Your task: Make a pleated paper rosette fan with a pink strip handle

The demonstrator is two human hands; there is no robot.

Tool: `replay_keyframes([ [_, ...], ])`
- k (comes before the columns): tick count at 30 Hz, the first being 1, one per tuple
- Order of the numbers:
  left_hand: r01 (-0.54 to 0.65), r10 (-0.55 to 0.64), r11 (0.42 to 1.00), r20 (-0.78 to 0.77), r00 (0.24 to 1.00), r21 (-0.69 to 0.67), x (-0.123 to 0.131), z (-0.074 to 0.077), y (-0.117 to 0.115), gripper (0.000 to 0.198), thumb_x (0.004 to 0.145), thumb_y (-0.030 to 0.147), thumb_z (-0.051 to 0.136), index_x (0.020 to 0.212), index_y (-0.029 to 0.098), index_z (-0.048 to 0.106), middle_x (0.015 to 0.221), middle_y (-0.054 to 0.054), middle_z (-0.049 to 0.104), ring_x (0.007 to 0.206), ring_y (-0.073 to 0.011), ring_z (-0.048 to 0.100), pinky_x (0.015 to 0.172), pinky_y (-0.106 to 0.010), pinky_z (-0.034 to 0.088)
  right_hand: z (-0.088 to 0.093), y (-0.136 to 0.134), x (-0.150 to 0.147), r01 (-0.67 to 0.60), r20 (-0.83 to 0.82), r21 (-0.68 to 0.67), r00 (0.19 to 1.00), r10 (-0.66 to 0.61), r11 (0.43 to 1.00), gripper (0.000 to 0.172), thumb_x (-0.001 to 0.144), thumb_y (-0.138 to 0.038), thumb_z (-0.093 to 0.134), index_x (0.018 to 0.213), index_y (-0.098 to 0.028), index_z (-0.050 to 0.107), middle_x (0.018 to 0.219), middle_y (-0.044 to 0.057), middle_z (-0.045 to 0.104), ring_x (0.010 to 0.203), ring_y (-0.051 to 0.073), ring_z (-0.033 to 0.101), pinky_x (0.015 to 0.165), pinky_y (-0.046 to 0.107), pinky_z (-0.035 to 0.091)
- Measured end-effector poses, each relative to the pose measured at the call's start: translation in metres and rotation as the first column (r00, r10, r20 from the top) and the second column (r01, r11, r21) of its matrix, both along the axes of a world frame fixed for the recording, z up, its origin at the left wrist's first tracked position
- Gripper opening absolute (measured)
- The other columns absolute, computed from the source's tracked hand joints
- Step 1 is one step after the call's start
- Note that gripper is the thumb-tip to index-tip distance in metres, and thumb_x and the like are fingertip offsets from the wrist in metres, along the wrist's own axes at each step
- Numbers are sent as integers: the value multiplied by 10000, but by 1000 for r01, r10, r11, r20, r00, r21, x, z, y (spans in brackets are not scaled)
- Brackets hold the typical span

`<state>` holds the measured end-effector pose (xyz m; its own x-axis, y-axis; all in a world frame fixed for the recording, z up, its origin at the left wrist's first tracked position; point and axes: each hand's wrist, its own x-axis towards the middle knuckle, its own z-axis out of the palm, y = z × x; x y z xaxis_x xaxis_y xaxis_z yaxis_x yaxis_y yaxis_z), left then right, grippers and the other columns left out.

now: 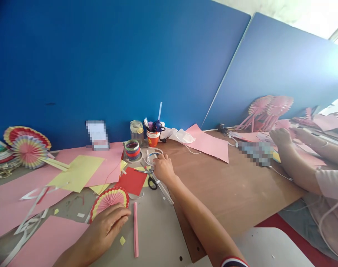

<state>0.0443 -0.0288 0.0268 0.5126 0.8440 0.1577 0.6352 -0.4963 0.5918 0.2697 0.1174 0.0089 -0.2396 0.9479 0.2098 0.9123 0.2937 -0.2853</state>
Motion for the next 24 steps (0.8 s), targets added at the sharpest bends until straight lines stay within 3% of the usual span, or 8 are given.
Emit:
replay_keyframes([
  [6,-55,51,998,124,991,29,-11,-12,2,232,926,226,383,895,221,612,799,-22,643,737,-143,606,666,-245,489,-8,8,-11,-12,62,8,998,11,1000,183,816,-189,513,867,-200,688,1036,114,619,1033,289,454,816,399,343],
  [11,-146,139,989,259,956,8,-19,-14,4,178,920,222,422,901,225,599,810,-14,643,738,-131,612,676,-232,490,19,-12,0,-12,34,60,999,10,998,208,851,-141,449,885,-198,646,1006,96,655,1037,256,500,923,429,294],
  [13,-222,199,975,335,921,31,-23,-13,6,161,913,220,440,933,228,599,886,-29,650,824,-145,621,742,-251,495,39,-31,6,-150,-12,82,988,151,985,197,864,-125,438,865,-195,622,916,68,673,942,210,555,964,411,277],
  [18,-364,348,929,494,797,-68,-28,-10,10,286,879,270,511,1159,232,558,1153,-86,595,1060,-204,586,909,-339,477,81,-78,3,-517,-91,89,847,524,851,173,904,-139,428,896,-211,585,872,35,663,859,171,581,1035,427,210],
  [21,-320,381,925,528,759,-206,-27,-8,9,353,851,319,562,1189,216,546,1192,-103,589,1110,-225,569,940,-360,466,86,-91,-11,-605,-106,83,785,611,792,159,888,-117,445,909,-208,574,845,23,648,819,157,581,1053,450,170],
  [24,-326,429,902,508,747,-282,-26,-4,6,302,829,328,593,1108,211,590,1108,-85,637,1049,-221,595,902,-345,479,81,-93,-24,-609,-106,105,779,618,786,163,897,-119,429,902,-197,572,822,23,644,800,154,582,1047,458,164],
])
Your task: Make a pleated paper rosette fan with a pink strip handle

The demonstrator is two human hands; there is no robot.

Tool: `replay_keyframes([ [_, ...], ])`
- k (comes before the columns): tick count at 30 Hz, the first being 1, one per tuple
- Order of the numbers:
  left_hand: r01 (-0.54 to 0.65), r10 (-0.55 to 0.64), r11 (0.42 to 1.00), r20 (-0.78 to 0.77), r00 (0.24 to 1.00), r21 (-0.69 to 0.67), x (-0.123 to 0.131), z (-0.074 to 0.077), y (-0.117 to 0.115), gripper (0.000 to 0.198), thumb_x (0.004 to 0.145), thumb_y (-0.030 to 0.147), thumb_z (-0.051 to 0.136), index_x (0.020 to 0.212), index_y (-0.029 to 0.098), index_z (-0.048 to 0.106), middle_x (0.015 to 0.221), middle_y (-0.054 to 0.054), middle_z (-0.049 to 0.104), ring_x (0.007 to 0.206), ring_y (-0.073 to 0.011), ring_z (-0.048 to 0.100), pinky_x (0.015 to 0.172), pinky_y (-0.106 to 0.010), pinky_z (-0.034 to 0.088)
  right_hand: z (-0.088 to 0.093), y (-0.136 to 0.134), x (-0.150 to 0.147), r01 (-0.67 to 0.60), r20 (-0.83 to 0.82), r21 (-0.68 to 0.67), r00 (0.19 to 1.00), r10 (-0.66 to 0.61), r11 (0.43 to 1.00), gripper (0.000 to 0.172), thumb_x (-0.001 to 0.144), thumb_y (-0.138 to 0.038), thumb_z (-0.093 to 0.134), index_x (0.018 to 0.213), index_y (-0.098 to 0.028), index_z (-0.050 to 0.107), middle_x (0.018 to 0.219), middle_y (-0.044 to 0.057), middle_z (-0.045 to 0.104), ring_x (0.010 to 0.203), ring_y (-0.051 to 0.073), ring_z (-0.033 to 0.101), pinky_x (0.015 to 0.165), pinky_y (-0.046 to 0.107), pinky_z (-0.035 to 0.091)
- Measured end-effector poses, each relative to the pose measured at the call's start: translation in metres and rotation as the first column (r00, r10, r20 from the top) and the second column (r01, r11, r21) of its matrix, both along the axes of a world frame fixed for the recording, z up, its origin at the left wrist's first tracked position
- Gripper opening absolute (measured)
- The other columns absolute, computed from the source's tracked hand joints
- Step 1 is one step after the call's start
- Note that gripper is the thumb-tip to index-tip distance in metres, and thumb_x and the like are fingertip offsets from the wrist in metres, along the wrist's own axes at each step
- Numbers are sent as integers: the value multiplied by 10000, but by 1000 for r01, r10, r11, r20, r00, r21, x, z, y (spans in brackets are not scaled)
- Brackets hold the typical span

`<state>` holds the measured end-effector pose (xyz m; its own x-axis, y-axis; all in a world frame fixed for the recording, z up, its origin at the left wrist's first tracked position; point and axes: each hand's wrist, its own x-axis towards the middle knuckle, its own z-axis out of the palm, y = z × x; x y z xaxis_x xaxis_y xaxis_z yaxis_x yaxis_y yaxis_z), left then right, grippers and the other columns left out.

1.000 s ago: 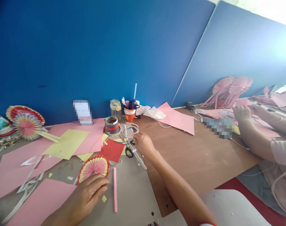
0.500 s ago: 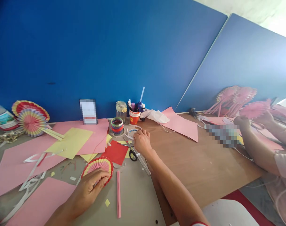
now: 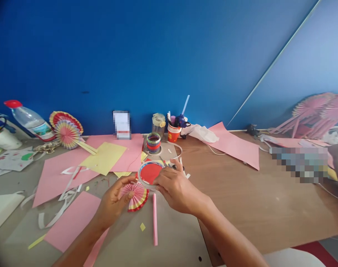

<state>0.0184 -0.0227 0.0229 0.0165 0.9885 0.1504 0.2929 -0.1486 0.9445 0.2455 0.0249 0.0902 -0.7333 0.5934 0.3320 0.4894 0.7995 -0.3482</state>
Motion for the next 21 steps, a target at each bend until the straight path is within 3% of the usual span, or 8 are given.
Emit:
replay_keyframes([
  [3,-43,44,999,-26,999,19,0,3,-1,157,849,315,558,919,196,633,913,-53,662,893,-190,616,801,-308,494,-7,2,-7,19,-12,33,1000,-19,999,163,899,-126,424,895,-191,572,802,25,642,792,159,582,1035,455,176],
  [6,-51,55,996,-48,997,73,-2,3,0,140,868,290,530,824,192,619,794,-24,635,773,-153,596,720,-271,480,-15,3,-9,46,-23,54,999,-45,997,152,883,-126,434,890,-191,572,785,26,640,793,166,584,1026,451,185],
  [13,-31,58,971,-109,992,238,-2,1,-1,101,875,201,517,813,197,597,775,-10,621,752,-138,582,702,-257,463,-29,3,-14,167,-135,64,978,-157,984,139,745,-69,477,785,-192,525,718,-7,603,704,149,555,994,442,202],
  [21,26,23,959,-169,985,282,-1,2,-2,105,879,176,509,809,197,584,745,-9,596,724,-136,558,677,-257,453,-31,0,-13,139,-159,-43,977,-144,989,72,728,-124,503,755,-191,500,677,-14,522,665,146,472,802,363,280],
])
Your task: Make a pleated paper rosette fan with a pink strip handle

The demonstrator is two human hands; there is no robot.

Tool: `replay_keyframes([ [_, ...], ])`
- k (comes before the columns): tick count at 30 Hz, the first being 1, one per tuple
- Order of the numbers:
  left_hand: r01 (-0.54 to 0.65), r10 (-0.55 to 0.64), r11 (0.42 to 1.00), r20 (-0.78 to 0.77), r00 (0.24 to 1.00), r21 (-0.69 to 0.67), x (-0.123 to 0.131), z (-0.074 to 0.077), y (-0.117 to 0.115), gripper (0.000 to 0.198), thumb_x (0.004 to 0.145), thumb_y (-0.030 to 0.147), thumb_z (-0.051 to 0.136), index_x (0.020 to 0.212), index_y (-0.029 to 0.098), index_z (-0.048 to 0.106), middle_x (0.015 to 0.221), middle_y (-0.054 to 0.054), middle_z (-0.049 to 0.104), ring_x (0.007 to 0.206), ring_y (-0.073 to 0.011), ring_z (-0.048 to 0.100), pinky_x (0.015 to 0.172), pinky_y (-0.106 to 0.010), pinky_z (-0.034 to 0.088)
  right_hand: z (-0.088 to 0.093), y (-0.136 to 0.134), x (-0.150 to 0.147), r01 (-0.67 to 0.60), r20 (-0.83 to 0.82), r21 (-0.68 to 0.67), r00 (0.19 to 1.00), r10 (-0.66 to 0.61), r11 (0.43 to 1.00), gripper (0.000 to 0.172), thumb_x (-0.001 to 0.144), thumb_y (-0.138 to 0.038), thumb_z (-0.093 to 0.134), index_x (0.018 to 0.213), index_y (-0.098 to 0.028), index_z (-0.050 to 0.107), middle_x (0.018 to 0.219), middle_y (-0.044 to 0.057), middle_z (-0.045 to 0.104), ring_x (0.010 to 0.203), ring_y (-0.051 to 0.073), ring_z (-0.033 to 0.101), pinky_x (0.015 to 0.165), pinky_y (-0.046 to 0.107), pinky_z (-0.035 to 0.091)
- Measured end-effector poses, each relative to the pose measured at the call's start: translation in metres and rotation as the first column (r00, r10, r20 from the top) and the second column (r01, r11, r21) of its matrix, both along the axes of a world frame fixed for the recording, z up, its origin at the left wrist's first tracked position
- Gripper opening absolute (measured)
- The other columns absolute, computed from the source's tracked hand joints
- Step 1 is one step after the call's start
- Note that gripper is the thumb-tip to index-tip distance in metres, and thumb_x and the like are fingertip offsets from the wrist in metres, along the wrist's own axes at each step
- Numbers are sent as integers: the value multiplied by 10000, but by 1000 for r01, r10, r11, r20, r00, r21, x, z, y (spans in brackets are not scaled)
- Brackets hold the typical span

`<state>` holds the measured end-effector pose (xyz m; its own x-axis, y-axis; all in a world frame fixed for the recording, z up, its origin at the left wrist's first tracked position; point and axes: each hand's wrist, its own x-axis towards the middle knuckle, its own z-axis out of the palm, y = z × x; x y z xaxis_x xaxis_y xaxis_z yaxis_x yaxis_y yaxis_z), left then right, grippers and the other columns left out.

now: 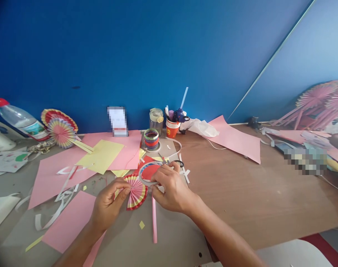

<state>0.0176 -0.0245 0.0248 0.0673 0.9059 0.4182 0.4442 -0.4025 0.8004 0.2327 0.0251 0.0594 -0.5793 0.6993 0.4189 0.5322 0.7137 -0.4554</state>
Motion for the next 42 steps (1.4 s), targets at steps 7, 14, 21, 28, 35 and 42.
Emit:
replay_keyframes([
  [7,1,-1,1000,8,1000,3,1,1,0,114,876,172,510,805,199,595,748,-13,611,743,-144,570,694,-261,460,3,-2,1,-24,-48,-151,999,17,988,59,811,-152,542,828,-208,537,748,-11,582,752,150,524,877,385,279],
  [14,16,-15,999,-29,999,34,2,2,0,126,879,184,504,794,197,596,714,-18,595,727,-154,563,690,-278,463,2,-3,0,-9,-13,-233,1000,6,972,117,788,-109,534,808,-216,491,803,-7,603,804,161,568,1030,491,184],
  [21,36,-29,997,-100,995,69,0,2,3,130,889,170,482,805,201,576,700,-18,571,697,-153,527,691,-298,446,-6,0,0,3,23,-273,1000,3,962,78,846,-141,508,865,-216,521,829,10,656,793,172,606,1038,537,175],
  [28,42,-10,989,-221,975,140,-10,6,6,104,864,147,521,813,205,592,716,-7,614,717,-155,556,826,-353,443,-10,4,-8,33,-23,-255,999,-40,966,103,828,-133,555,880,-216,587,890,21,686,857,182,608,1031,495,128],
  [35,-37,71,992,-289,955,121,-22,10,9,89,861,205,533,802,212,599,683,11,625,734,-156,595,978,-420,413,-6,3,-18,52,-102,-304,991,-87,951,61,791,-136,596,793,-193,575,825,17,674,836,178,588,959,437,223],
  [42,-15,52,992,-297,953,125,-19,8,9,102,875,208,516,808,214,593,670,12,620,731,-154,595,988,-416,406,-10,3,-16,13,-110,-384,992,-60,923,73,803,-139,569,778,-194,529,789,-19,658,745,143,594,979,452,207],
])
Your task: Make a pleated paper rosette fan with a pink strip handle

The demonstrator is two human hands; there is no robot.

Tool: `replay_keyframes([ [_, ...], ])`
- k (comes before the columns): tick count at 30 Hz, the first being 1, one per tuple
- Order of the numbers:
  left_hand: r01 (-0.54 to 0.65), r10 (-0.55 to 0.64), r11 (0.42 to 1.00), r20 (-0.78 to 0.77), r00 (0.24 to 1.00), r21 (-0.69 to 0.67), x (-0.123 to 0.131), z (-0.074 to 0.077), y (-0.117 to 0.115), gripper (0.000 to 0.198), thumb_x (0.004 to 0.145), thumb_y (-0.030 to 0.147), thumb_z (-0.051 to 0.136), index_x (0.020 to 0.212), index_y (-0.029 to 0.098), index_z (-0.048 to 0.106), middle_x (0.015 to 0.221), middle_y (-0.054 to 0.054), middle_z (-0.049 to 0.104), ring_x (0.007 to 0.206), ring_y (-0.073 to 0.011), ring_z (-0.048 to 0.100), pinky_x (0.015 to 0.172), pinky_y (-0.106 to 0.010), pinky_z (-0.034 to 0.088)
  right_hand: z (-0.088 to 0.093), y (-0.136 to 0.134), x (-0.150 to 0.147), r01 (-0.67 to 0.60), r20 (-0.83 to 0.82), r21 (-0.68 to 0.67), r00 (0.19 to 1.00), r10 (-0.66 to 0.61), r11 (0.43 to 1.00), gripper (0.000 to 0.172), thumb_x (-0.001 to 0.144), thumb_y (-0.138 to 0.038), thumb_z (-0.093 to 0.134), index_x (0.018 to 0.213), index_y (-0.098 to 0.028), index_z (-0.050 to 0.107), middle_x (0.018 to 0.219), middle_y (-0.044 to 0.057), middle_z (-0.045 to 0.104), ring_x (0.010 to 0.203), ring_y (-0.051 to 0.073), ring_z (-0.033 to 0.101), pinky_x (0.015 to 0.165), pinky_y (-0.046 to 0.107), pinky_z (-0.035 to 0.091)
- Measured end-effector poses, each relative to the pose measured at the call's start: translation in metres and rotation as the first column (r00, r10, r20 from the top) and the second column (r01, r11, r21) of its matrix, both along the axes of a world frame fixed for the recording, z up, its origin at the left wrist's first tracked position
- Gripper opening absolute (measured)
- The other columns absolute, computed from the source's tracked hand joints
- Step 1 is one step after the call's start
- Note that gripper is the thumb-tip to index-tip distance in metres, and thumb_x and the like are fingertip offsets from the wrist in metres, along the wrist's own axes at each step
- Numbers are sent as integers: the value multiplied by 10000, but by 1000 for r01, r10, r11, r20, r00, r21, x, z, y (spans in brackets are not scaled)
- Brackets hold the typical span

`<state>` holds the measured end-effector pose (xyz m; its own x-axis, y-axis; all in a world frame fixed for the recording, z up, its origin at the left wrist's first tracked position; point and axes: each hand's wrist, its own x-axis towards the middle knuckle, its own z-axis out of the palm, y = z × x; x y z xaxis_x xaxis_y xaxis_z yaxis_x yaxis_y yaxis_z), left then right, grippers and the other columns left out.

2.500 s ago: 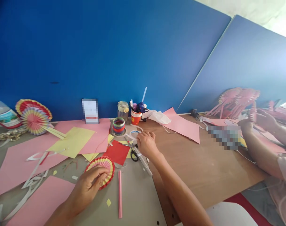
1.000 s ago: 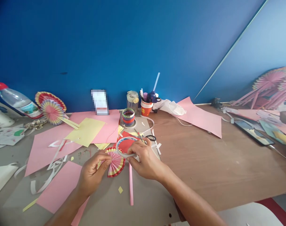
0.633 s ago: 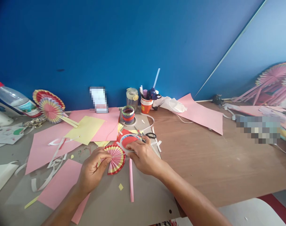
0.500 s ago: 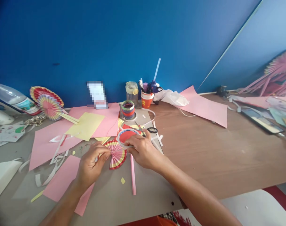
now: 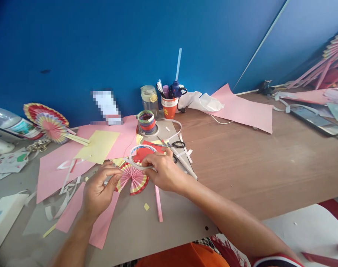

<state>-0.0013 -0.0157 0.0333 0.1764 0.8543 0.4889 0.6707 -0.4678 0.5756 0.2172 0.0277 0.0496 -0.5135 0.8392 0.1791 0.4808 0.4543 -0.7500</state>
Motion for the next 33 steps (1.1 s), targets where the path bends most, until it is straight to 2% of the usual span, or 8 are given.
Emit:
replay_keyframes([
  [4,-1,1,1000,8,1000,-22,3,2,-1,126,880,219,504,790,214,593,700,-3,633,776,-172,606,896,-371,448,-2,-1,2,-2,-26,19,1000,2,1000,100,747,-114,554,780,-199,513,775,-16,634,723,145,562,889,389,304],
  [11,37,-26,994,101,995,-101,5,4,-2,140,887,220,487,800,198,594,721,-18,613,722,-158,564,703,-296,456,4,-4,3,-17,-36,0,999,17,1000,156,728,-89,444,778,-205,536,753,-5,606,734,158,524,823,354,360],
  [20,42,-30,993,116,993,-107,4,5,-3,130,890,215,490,792,202,575,689,-8,585,683,-150,542,668,-279,444,2,-5,1,-3,-13,110,1000,5,994,152,694,-79,439,764,-206,486,756,-11,588,748,151,520,870,388,331],
  [25,55,-55,998,67,996,-1,10,4,-3,120,868,140,497,793,213,556,676,7,584,705,-155,551,810,-338,452,-1,-7,-4,19,-25,185,1000,-14,983,138,680,-91,435,748,-199,488,724,-8,568,716,151,514,851,392,321],
  [27,85,-88,994,36,995,74,14,5,-8,133,850,105,496,800,217,548,664,16,570,670,-148,536,887,-390,435,-4,-3,-4,78,-76,150,995,-67,986,120,676,-102,444,725,-201,492,705,-13,564,690,146,506,813,369,341],
  [30,102,-114,983,77,990,155,14,11,-19,152,836,82,487,829,225,537,675,20,553,659,-144,529,930,-440,420,-7,10,6,235,-227,-54,944,-241,970,67,715,-164,448,700,-207,498,637,-26,537,617,137,484,663,303,379],
  [32,-16,-28,984,243,970,178,11,15,-23,143,861,101,466,870,226,536,715,9,558,724,-154,557,936,-438,426,-7,21,19,408,-339,-230,817,-466,884,89,772,-221,431,719,-209,502,590,-43,505,530,122,449,551,269,367],
  [33,-100,37,981,350,936,166,10,17,-24,141,879,114,451,879,225,537,728,5,560,754,-156,567,927,-421,436,-6,26,25,479,-376,-253,751,-542,840,76,782,-226,442,745,-210,506,623,-40,528,536,121,461,546,266,373],
])
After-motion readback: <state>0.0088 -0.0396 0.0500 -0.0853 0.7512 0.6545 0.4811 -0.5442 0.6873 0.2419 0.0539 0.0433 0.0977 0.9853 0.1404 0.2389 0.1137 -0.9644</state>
